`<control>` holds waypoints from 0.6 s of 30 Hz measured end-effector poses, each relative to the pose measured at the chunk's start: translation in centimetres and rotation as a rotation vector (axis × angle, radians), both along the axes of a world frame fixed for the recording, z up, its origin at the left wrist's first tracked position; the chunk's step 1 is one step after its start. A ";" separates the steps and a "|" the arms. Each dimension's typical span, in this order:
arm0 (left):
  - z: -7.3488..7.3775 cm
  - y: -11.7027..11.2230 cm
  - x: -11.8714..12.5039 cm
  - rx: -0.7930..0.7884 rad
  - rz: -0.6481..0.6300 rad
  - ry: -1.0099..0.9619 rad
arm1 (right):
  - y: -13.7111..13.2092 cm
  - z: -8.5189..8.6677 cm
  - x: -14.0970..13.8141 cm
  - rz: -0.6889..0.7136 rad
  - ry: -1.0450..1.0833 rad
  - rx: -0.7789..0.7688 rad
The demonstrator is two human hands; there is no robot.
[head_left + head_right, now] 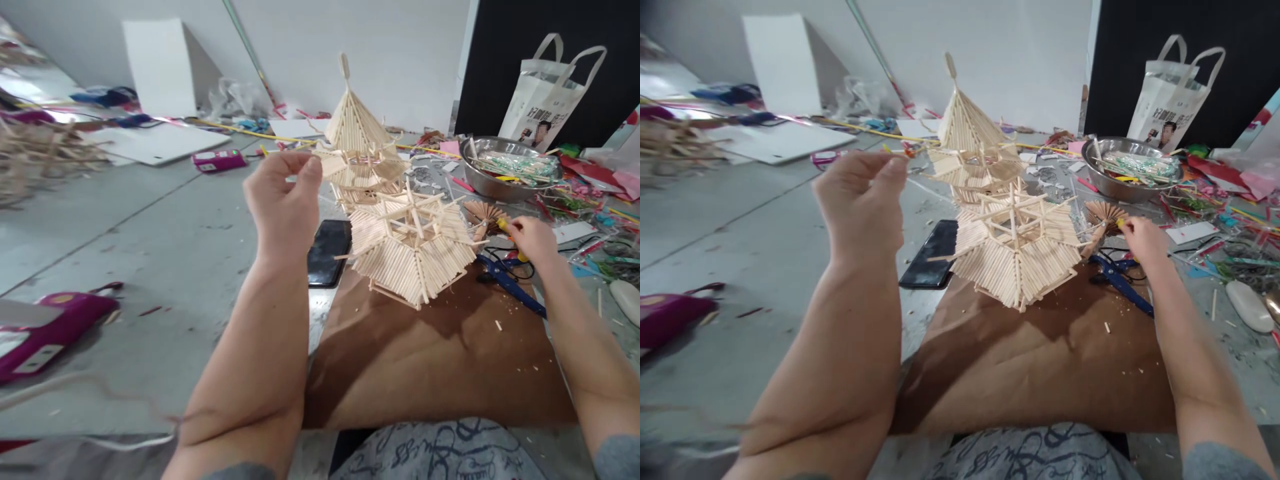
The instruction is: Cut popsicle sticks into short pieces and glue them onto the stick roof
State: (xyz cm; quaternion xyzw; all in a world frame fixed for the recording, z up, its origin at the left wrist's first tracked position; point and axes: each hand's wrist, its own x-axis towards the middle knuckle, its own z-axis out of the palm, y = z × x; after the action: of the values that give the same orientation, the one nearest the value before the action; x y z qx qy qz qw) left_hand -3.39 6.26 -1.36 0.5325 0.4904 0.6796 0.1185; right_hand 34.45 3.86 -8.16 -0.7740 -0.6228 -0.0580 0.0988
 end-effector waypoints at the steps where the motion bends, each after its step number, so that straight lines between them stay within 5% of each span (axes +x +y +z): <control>1: 0.5 -0.6 0.2 0.082 -0.008 -0.017 | 0.6 0.0 -0.7 0.111 -0.021 -0.003; 4: 1.7 -2.5 1.1 0.309 -0.029 -0.052 | 2.5 -0.4 -3.0 0.368 -0.146 -0.108; 7: 2.5 -4.3 1.7 0.434 -0.060 -0.046 | 4.0 -0.8 -4.5 0.438 -0.278 -0.237; 18: 2.5 -5.5 1.8 0.350 -0.132 0.190 | 6.2 -0.9 -6.2 0.504 -0.353 -0.321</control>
State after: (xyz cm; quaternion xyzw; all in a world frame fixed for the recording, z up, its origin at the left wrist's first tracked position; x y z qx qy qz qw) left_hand -1.60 0.73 1.11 0.6377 0.3378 0.6919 0.0216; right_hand 28.21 10.10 -9.02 -0.5794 -0.8031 -0.0658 -0.1223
